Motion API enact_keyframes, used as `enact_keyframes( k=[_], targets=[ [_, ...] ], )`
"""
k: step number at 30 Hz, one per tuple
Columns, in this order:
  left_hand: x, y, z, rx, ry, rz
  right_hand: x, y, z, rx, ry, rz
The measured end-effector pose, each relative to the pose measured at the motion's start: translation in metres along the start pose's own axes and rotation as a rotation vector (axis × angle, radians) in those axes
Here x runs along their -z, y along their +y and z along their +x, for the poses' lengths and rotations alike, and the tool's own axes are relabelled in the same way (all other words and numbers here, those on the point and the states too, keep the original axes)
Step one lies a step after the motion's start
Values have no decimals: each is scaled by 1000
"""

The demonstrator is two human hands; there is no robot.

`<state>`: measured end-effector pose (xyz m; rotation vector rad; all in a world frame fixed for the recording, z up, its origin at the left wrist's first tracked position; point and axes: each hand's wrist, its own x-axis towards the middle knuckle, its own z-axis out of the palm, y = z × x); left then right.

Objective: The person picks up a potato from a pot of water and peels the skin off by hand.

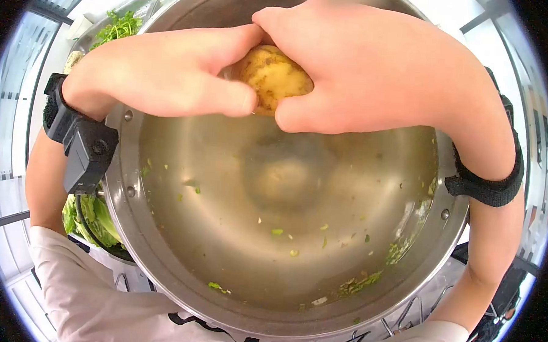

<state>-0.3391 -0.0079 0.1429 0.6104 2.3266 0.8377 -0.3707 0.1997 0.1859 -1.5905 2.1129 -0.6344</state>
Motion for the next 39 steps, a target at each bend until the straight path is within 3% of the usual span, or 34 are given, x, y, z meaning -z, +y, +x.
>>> enact_keyframes(
  k=[6, 8, 9, 11, 14, 20, 32, 39],
  targets=[
    [-1, -2, -1, -35, -14, 54, -14, 4, -7, 165, 158, -279],
    [-1, -2, -2, -28, -12, 59, -8, 0, -1, 11, 90, -150],
    [0, -1, -3, -25, -9, 65, 5, -8, 8, -180, -6, 40],
    [0, 0, -5, -17, -8, 70, 8, 3, 12, -294, -64, 188],
    [0, 1, -6, -7, -6, 79, -10, 35, -4, -149, 17, 103],
    [-2, 2, -7, 4, 3, 90, -14, 39, -6, -51, 79, -163],
    [3, 5, -4, 39, -15, 119, -10, 33, -1, -111, 9, 123],
    [5, 9, -6, 113, -40, 151, -9, 4, 4, 2, 30, 8]
  ],
)
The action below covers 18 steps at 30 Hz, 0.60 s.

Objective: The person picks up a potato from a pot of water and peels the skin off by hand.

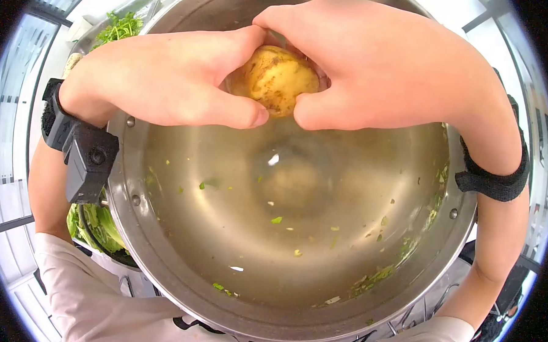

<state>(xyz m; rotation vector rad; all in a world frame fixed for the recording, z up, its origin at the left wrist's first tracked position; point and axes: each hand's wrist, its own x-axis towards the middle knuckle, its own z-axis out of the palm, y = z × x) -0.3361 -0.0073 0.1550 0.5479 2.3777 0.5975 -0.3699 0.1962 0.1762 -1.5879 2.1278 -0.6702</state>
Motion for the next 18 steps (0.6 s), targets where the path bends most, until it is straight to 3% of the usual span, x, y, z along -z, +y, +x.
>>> enact_keyframes(
  k=[10, 18],
  targets=[
    [-7, 3, -1, 92, 9, 70, 4, 29, 1, -194, -160, -222],
    [-5, 8, -2, 149, 57, 66, 8, 28, 0, -200, -131, -338]
  ],
)
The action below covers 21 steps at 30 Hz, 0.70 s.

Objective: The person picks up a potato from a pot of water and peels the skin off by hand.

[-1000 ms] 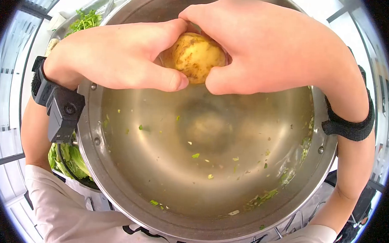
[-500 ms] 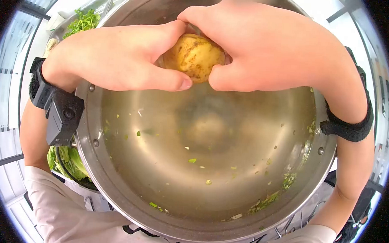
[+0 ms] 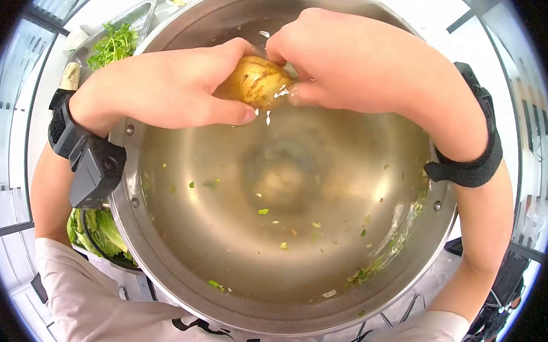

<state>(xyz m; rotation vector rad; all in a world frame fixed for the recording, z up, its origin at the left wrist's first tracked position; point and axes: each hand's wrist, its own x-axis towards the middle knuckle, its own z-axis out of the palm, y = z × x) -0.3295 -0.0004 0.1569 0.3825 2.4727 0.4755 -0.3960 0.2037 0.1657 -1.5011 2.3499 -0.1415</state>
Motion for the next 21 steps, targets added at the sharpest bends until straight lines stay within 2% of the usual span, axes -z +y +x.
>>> enact_keyframes(
  k=[4, 7, 17, 21],
  targets=[
    [-2, -1, 1, -9, 17, -14, 2, -7, 1, -75, -47, 41],
    [-4, -5, 3, -57, 31, -45, -8, 1, 4, -15, -13, -11],
    [-3, -2, 1, -50, 54, 28, -13, -2, 6, -37, -12, -73],
    [-5, -6, 4, -79, 62, 31, -16, 1, 4, 42, 47, -76]
  ],
)
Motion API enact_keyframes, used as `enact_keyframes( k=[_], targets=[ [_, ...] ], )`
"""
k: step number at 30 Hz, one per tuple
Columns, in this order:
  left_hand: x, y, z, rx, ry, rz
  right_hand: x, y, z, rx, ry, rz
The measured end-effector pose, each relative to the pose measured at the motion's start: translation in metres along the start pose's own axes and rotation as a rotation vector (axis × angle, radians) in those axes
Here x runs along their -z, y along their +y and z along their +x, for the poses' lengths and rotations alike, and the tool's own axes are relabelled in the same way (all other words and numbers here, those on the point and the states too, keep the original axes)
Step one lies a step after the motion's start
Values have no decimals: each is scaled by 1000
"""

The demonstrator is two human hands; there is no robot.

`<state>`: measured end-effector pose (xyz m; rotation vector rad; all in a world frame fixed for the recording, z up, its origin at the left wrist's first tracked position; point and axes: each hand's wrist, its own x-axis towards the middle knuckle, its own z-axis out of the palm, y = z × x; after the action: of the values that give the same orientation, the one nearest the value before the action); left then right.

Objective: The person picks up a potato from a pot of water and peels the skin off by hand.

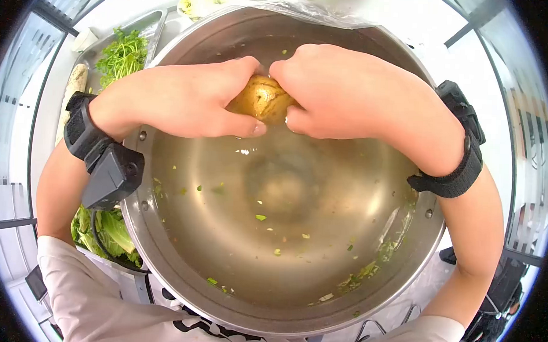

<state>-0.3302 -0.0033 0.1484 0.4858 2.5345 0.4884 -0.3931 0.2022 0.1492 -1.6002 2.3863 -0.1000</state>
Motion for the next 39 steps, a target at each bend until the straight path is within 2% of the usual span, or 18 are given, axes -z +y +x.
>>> enact_keyframes(
  k=[7, 8, 11, 14, 17, 19, 26, 29, 31, 34, 39],
  targets=[
    [7, 8, -3, 31, -64, -22, -6, 4, -1, 48, 69, -35],
    [4, 4, -1, 3, -26, -15, -7, 4, -2, 46, 81, -43],
    [-6, -7, 4, -46, 40, -10, 8, -9, 0, -90, -76, -11],
    [-3, -5, 4, -24, 25, -37, 7, -9, 0, -93, -31, -1],
    [1, 1, 1, 21, 19, -73, 17, -15, 3, -142, -110, 65],
    [4, 3, 1, 50, 17, -113, 12, -11, 2, -79, -33, 36],
    [0, 3, 3, 16, 54, -56, 5, -5, 2, -66, 5, -17],
    [4, 4, 5, 17, 32, -46, 13, -7, 3, -108, -78, 16],
    [7, 8, 7, 28, 17, -29, 12, -4, 1, -95, -59, -9],
    [4, 1, 16, -62, 17, -16, 18, -5, -4, -128, -100, -56],
    [1, 0, 16, -52, 64, -36, 17, -8, -4, -156, -98, -111]
  ],
)
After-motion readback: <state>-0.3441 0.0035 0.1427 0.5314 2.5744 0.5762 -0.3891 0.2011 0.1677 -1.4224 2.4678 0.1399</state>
